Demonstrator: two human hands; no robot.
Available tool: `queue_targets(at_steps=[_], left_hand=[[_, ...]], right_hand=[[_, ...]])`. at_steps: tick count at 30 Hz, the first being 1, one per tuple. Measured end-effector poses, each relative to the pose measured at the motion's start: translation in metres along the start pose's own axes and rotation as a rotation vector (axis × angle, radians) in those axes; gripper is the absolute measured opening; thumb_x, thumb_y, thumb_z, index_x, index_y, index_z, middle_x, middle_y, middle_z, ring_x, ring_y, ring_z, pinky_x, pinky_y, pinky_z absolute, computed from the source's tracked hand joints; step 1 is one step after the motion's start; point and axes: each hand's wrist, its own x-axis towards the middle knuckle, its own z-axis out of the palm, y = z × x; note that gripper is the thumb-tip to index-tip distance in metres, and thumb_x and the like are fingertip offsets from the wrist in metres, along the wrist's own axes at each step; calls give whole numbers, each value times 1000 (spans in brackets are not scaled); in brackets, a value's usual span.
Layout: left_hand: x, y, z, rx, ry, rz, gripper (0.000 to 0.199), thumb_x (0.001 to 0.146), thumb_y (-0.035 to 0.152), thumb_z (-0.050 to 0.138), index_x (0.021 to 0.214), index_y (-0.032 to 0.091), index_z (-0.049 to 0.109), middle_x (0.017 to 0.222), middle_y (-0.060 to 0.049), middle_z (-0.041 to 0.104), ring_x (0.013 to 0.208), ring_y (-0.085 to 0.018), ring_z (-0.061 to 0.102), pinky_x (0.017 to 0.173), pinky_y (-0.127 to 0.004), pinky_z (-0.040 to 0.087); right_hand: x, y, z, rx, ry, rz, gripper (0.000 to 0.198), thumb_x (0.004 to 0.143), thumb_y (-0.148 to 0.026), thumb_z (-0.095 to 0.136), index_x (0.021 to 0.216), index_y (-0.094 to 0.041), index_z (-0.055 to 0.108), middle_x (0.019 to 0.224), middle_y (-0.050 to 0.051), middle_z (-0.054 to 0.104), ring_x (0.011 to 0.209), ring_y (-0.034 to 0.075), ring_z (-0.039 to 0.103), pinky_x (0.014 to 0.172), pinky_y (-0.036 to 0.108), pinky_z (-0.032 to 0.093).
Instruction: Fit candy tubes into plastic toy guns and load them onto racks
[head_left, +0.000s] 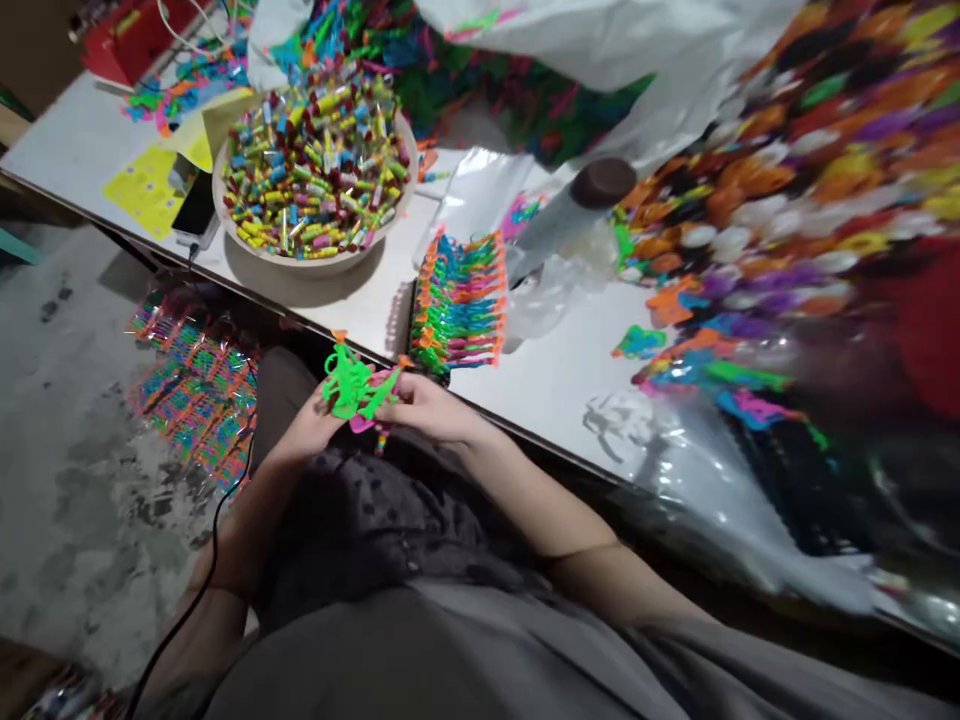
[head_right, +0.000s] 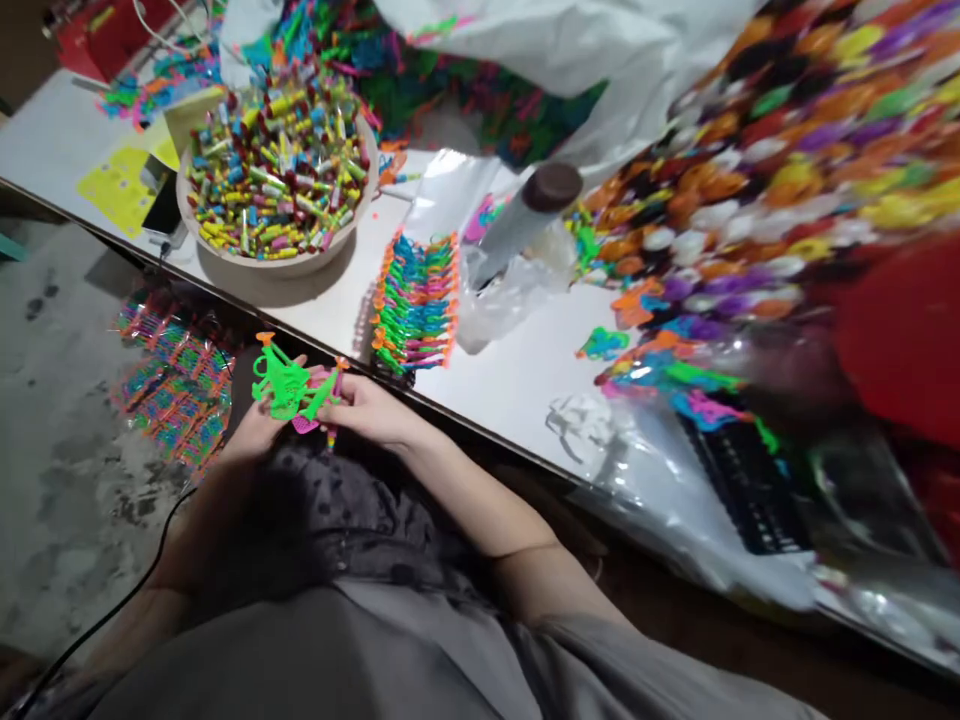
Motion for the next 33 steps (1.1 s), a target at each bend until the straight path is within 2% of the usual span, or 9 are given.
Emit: queue_targets(at_steps=[3,6,12,15,17,21,24,28,33], left_hand=[[-22,-18,-4,-114,54,-109,59,68,39,71,121,21,56,125,-8,60,124,-26,50,109,-41,35],[-34,-42,-4,-242,95,-193,64,61,37,75,120,20,56,124,-9,61,121,-28,52,107,-43,37],[-37,-63,12,-255,375,-306,25,79,31,59,100,18,57,107,-9,66,106,-22,61,98,-37,45],[-30,-66,22,-294,471,-324,19,83,31,54,99,21,51,106,-8,66,100,-19,63,92,-37,49],[-26,-68,25,-322,475,-285,21,84,36,52,100,23,48,109,-9,65,100,-19,64,91,-39,49],[-20,-74,19,-306,459,-133,35,83,50,51,101,21,45,104,-10,64,97,-20,64,91,-43,48],[-18,-76,7,-302,505,-121,39,80,55,53,97,21,46,90,-6,63,86,-18,66,85,-41,51],[-18,-80,-6,-293,512,-169,32,79,46,58,98,21,49,89,-4,61,76,-14,64,73,-33,54],[-21,-86,-12,-169,516,-230,27,78,22,57,105,19,56,98,-5,60,73,-8,59,62,-19,48]], right_hand=[[8,37,13,105,25,58,39,58,-36,80,79,-13,56,67,-1,60,57,7,53,53,19,46],[7,58,15,122,43,91,41,57,-35,81,82,-13,56,69,-1,60,61,8,54,56,20,46],[2,75,3,3,81,69,49,62,-40,77,98,-14,56,75,-1,58,64,9,53,57,20,45],[-1,78,-9,-160,115,12,45,68,-44,71,99,-15,57,76,-1,58,66,10,52,60,21,44],[-5,79,-18,-311,148,-22,41,73,-47,64,99,-16,58,75,0,57,66,11,51,62,24,43],[-10,87,-43,-735,391,-144,31,81,-49,51,80,-18,54,72,2,54,66,14,48,65,27,40],[-7,99,-68,-1028,543,-225,31,85,-45,45,68,-20,43,67,4,50,67,17,46,69,31,39],[7,114,-95,-1264,535,-261,29,87,-40,40,67,-21,37,68,7,52,70,20,47,70,34,38],[33,116,-101,-1356,458,-316,28,89,-39,36,70,-20,42,73,10,55,75,20,50,72,34,39]])
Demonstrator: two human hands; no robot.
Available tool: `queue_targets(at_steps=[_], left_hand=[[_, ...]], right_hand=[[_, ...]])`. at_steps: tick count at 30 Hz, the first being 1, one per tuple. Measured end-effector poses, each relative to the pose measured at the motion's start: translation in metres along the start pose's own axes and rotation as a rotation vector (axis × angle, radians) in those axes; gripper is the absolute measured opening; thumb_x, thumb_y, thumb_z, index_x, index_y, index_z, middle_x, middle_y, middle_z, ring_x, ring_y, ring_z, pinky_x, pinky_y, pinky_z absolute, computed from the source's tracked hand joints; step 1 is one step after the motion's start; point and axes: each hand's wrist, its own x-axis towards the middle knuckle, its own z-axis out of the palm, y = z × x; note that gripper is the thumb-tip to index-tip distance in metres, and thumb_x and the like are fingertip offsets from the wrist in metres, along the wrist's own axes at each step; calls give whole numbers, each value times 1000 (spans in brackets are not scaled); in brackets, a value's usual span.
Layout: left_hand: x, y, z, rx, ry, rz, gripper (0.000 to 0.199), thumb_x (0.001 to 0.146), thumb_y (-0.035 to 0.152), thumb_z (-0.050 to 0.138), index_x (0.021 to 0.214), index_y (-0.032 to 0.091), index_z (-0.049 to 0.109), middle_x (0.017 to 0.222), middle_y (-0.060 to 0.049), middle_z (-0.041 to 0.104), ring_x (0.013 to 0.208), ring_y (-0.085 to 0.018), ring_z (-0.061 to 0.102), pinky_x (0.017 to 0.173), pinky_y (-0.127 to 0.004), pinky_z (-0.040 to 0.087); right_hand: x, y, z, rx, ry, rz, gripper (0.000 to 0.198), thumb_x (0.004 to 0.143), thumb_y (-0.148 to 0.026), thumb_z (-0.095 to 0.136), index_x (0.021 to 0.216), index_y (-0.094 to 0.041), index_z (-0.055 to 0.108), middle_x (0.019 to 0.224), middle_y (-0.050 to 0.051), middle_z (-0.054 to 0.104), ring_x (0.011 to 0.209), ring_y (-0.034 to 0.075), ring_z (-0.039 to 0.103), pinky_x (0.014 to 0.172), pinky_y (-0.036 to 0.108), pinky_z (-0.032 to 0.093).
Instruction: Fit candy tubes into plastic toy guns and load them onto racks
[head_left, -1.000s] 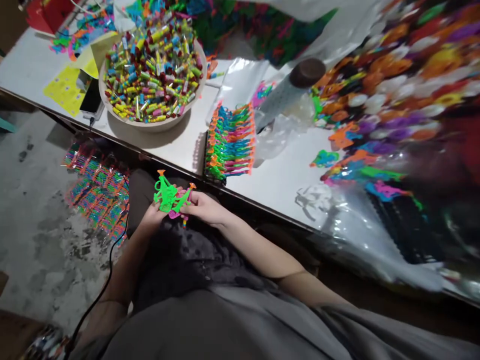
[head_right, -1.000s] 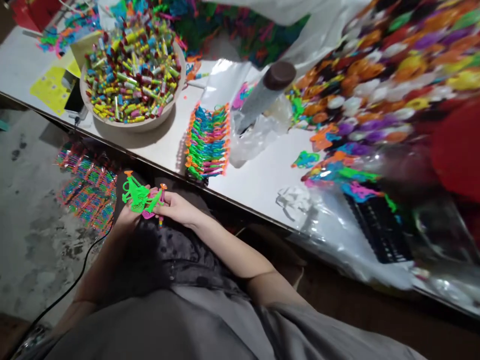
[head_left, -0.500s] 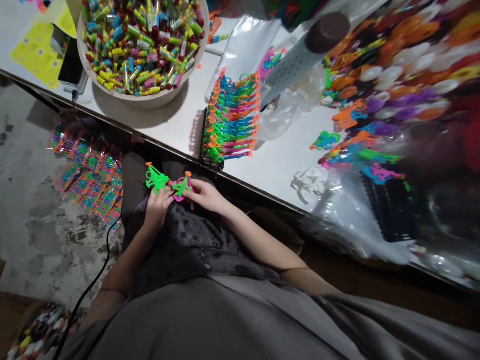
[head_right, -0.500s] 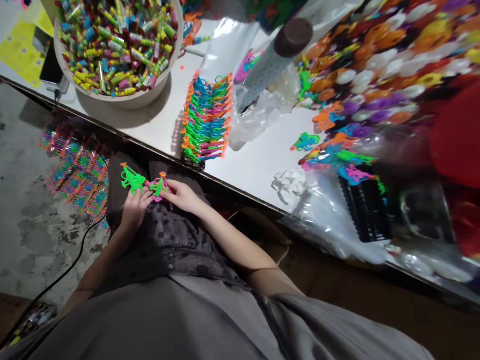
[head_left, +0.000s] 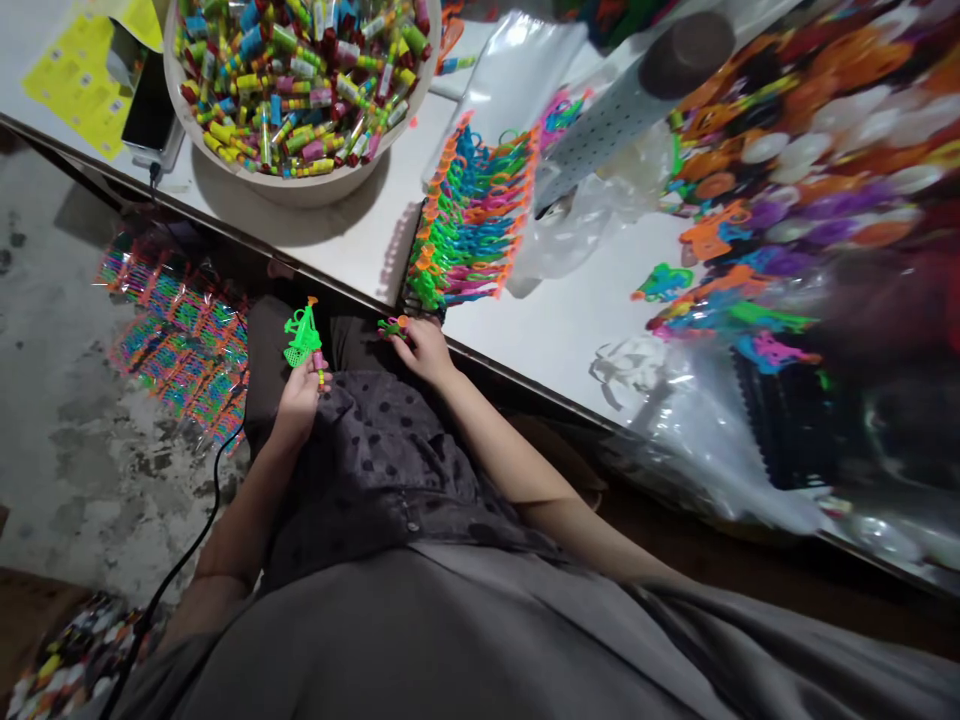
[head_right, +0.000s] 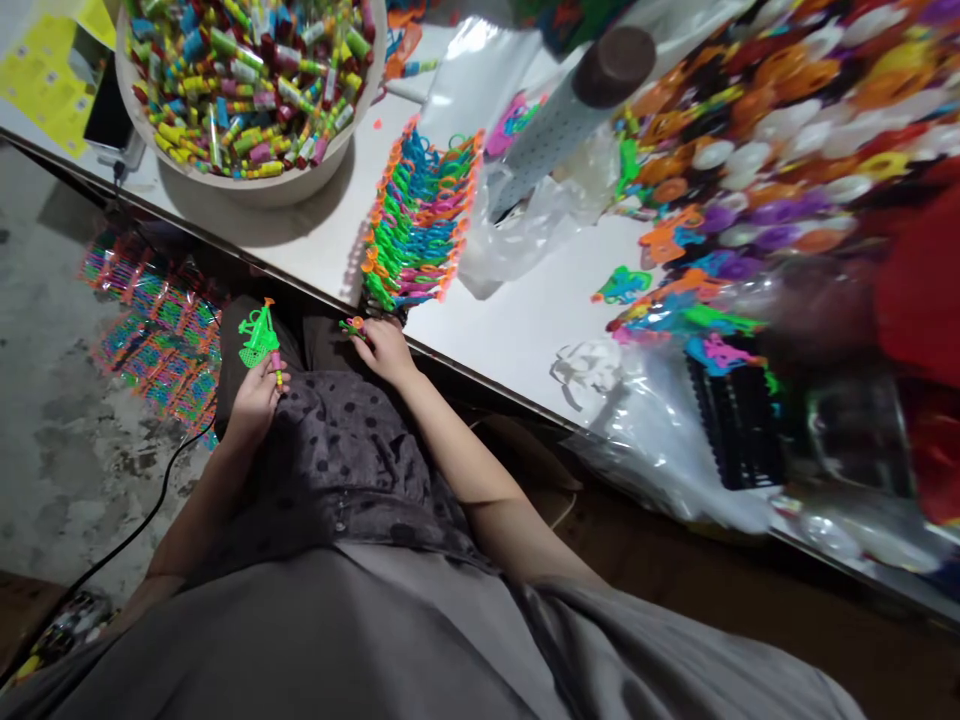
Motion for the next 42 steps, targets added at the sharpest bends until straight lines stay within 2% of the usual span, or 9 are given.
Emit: queue_targets(at_steps=[6,11,17,20,23,28,34,39,42], left_hand=[[-5,3,-4,20,-46,31,32,70,24,65,100,17,58,85,-1,61,72,-8,57,70,-22,47],[-2,4,-5,10,11,187,34,63,28,72,86,19,49,75,3,57,66,-7,54,69,-22,45],[11,-5,3,18,18,287,35,64,28,73,85,21,45,75,3,56,72,-9,58,74,-24,47],[23,-7,17,75,-24,306,27,68,24,70,82,20,47,78,2,57,74,-10,59,76,-25,48],[41,0,33,180,-61,413,10,79,22,59,84,19,51,79,1,55,72,-9,56,75,-24,48],[84,25,51,441,-76,609,29,79,14,60,107,20,59,94,-4,52,92,-14,54,93,-30,43],[139,39,69,579,-36,709,26,80,8,54,103,17,63,97,-7,50,110,-21,49,107,-39,32],[138,40,94,699,-3,743,32,75,6,56,105,19,61,111,-10,51,125,-28,38,110,-47,26],[126,33,111,655,-150,726,39,76,6,56,112,20,55,116,-9,52,124,-27,41,107,-46,31]], right_hand=[[25,-4,-5,0,-27,-28,26,90,-39,38,76,-19,47,80,11,58,80,21,52,78,33,39],[9,0,-27,7,13,-7,32,89,-47,40,75,-20,48,74,8,56,75,20,51,75,33,40],[-33,32,-61,-1,363,251,44,85,-58,36,68,-19,48,64,5,51,65,18,48,64,31,39],[-35,53,-73,15,361,388,43,84,-55,39,72,-18,55,65,4,54,62,16,48,60,28,37],[-26,69,-81,7,289,447,38,83,-51,47,78,-16,61,62,3,55,62,15,48,60,26,37],[-8,77,-78,-63,363,479,31,80,-44,53,90,-16,65,69,4,58,68,16,50,66,28,41],[-6,67,-60,-248,621,543,30,83,-36,46,100,-15,60,103,15,57,94,25,52,83,44,40],[1,50,-49,-139,481,490,25,82,-31,47,99,-15,58,96,13,58,95,26,51,88,46,38],[10,39,-41,-38,418,443,25,79,-31,52,97,-16,56,94,13,58,94,26,51,88,44,39]])
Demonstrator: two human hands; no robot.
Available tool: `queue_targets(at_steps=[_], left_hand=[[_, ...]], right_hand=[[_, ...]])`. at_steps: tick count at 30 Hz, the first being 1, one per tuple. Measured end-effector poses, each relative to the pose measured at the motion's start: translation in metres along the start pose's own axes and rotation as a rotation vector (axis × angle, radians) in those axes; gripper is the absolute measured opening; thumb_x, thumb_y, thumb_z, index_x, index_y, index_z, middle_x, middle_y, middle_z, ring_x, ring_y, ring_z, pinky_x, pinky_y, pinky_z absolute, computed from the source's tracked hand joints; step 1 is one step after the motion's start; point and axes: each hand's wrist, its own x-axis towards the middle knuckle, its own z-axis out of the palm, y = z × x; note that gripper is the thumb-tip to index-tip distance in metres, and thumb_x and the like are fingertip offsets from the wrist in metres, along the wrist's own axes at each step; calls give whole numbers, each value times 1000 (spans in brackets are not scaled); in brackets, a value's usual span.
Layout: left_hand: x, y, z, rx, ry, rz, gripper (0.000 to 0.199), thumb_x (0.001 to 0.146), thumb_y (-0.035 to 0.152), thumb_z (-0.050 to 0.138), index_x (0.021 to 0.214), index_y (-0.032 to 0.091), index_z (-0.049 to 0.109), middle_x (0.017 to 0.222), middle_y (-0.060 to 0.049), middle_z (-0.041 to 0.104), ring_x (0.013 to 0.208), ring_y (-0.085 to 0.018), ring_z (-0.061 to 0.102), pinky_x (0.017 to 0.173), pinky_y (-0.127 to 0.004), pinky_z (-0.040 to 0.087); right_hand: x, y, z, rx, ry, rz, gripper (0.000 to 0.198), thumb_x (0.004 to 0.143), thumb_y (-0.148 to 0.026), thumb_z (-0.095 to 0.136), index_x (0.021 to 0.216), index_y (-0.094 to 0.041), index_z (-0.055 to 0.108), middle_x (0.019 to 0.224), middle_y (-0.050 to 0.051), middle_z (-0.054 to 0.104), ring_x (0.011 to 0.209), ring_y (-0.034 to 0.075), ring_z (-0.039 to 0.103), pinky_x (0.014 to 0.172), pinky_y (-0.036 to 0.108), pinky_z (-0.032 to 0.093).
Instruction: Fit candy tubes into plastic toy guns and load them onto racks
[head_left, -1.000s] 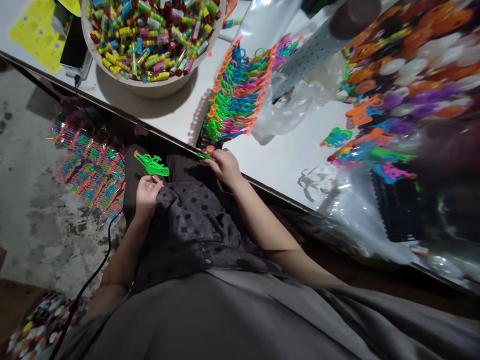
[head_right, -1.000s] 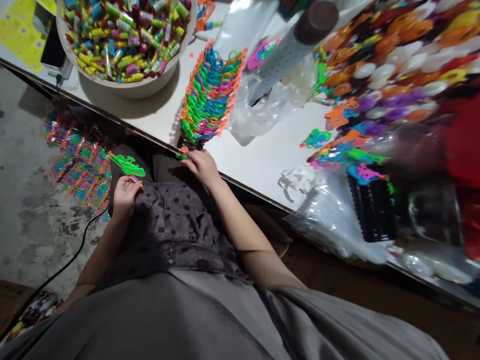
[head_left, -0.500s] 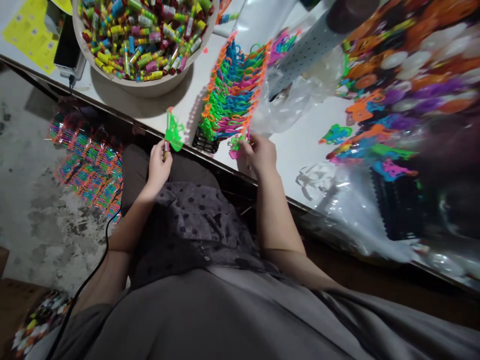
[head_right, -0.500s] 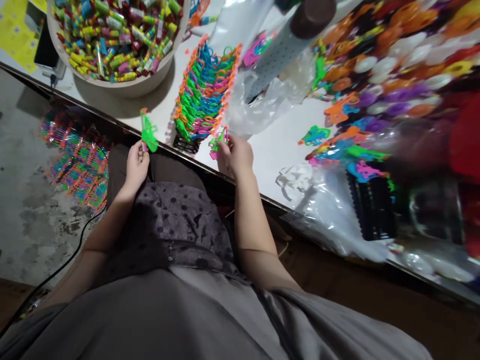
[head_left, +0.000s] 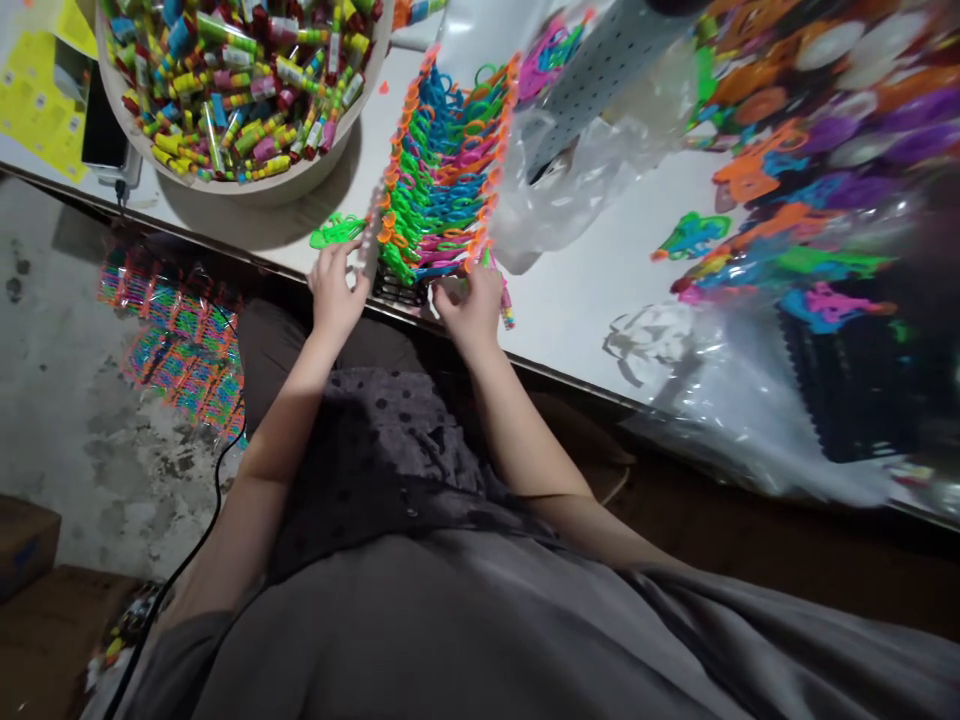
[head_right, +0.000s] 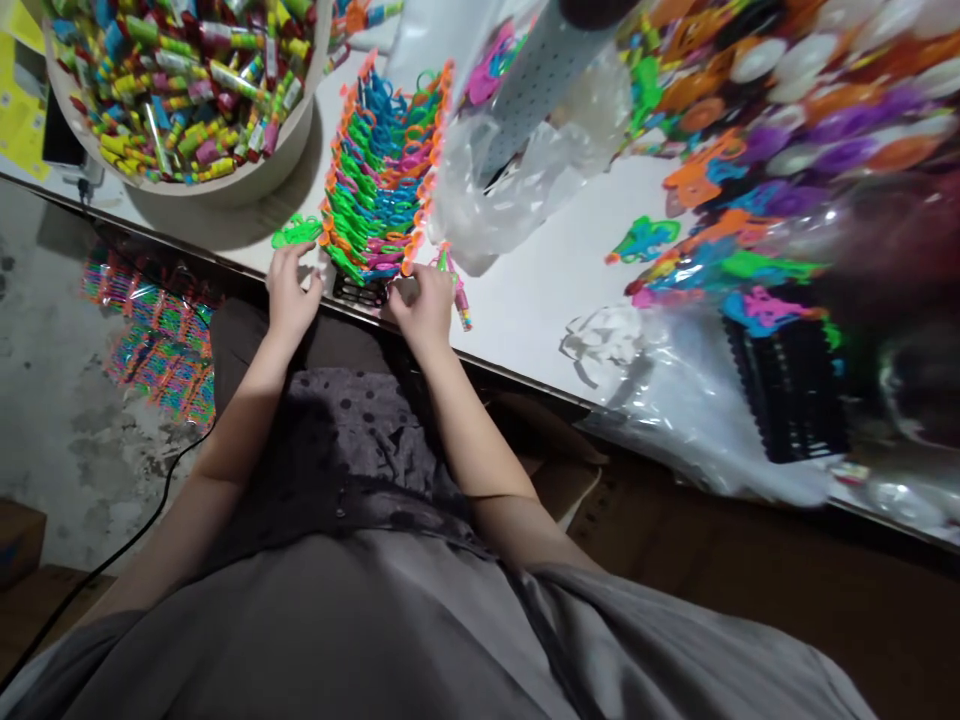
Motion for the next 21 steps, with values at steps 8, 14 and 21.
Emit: queue_targets(at_steps=[8,14,21], left_hand=[[-11,7,47,-203,110,-107,26,77,10,60,100,16,50,97,-6,58,98,-18,59,93,-38,47],[-11,9,52,-64,193,-126,11,81,15,57,86,19,49,87,-2,56,92,-15,59,90,-34,48],[-3,14,40,42,125,-140,19,77,11,61,78,20,45,82,-2,56,91,-17,59,89,-35,49]], right_hand=[[-7,-23,18,269,90,171,25,78,-29,52,99,-15,50,92,9,55,87,19,53,82,37,46],[-5,-27,34,463,210,231,28,77,-28,53,102,-17,47,93,6,51,84,15,56,79,32,51],[-3,-25,40,398,220,281,20,74,-24,55,91,-18,45,88,4,51,85,16,54,79,35,52]])
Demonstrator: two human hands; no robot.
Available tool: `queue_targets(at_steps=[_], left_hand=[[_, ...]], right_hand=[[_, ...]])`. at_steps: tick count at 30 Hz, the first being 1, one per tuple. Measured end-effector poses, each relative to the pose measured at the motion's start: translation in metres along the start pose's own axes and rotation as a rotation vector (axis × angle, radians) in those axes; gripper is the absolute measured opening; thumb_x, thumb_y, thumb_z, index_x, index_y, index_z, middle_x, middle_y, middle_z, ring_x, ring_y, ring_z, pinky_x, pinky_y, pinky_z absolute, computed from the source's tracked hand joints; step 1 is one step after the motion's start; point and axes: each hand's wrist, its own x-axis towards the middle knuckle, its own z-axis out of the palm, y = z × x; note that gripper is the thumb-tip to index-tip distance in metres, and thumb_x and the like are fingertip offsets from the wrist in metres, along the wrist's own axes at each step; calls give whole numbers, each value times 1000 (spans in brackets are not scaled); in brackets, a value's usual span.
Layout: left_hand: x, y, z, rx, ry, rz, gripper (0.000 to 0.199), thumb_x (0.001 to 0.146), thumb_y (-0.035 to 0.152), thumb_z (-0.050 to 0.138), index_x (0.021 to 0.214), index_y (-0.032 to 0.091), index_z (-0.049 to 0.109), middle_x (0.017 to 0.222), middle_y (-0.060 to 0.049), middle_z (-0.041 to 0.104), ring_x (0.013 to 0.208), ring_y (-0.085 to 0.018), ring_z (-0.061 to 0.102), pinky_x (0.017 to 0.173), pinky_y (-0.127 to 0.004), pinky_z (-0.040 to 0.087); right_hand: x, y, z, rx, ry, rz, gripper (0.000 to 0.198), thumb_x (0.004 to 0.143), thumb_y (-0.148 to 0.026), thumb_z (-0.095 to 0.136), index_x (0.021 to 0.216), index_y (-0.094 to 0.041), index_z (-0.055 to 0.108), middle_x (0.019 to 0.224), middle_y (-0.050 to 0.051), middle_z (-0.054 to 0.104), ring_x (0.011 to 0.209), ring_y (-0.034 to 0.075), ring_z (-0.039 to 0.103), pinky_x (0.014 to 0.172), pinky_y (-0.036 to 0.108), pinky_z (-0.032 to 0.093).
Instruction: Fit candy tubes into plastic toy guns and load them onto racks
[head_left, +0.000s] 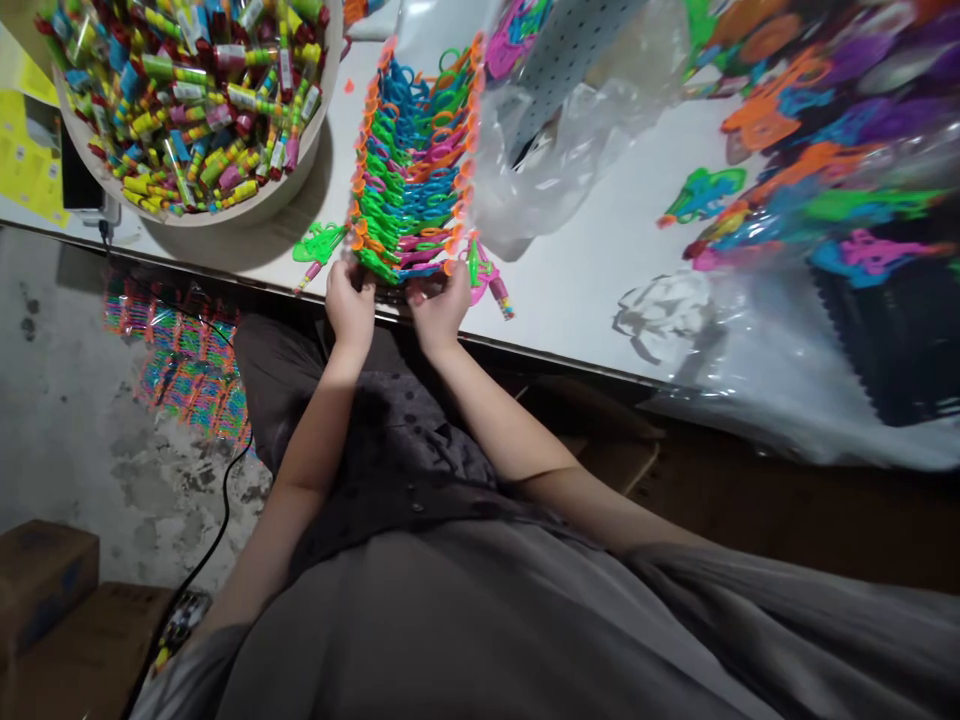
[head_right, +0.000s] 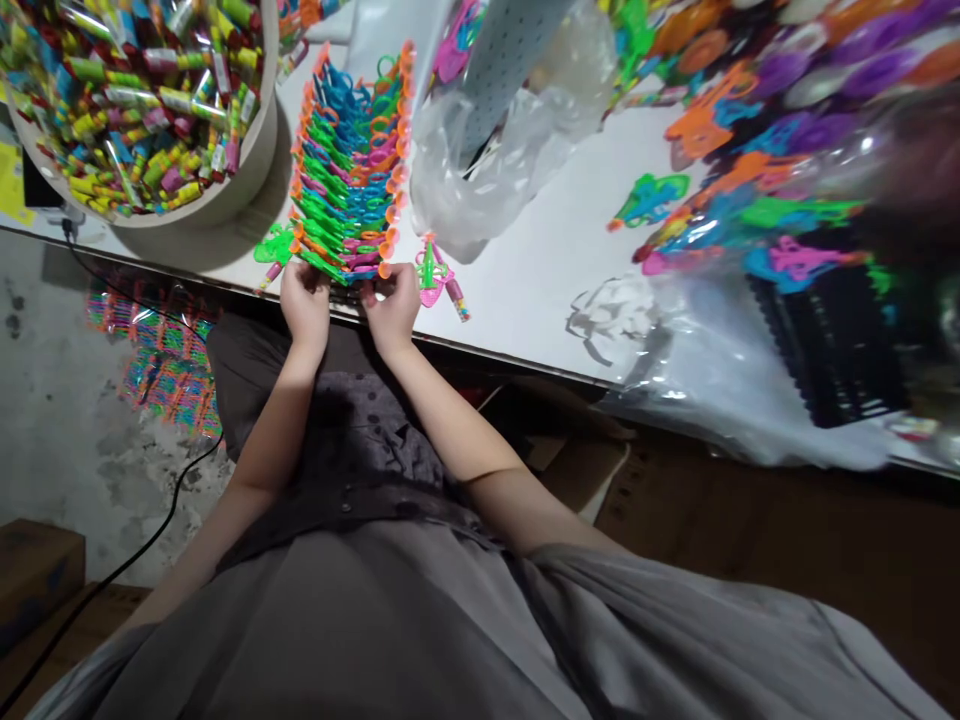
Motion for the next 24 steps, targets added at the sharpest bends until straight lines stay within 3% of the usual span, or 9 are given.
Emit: queue_targets(at_steps=[9,17,24], left_hand=[[8,2,-8,-3,-82,51,18,77,10,61,80,20,45,81,-1,56,81,-15,60,84,-34,51],[1,-2,-12,-10,-133,60,14,78,13,58,85,19,48,84,-3,57,83,-16,60,81,-34,50],[11,7,-16,54,-183,82,17,76,9,59,84,19,49,84,-4,58,88,-20,60,85,-38,50]], right_hand=[[6,3,-1,9,-54,-76,23,77,-29,54,95,-18,44,82,2,51,72,13,52,69,31,49],[15,-21,-17,-50,-105,-20,19,62,-15,56,76,-18,44,70,-1,52,65,14,50,65,29,45],[21,-25,-15,-118,-117,4,15,62,-17,53,72,-19,43,66,-1,54,62,14,50,64,29,44]])
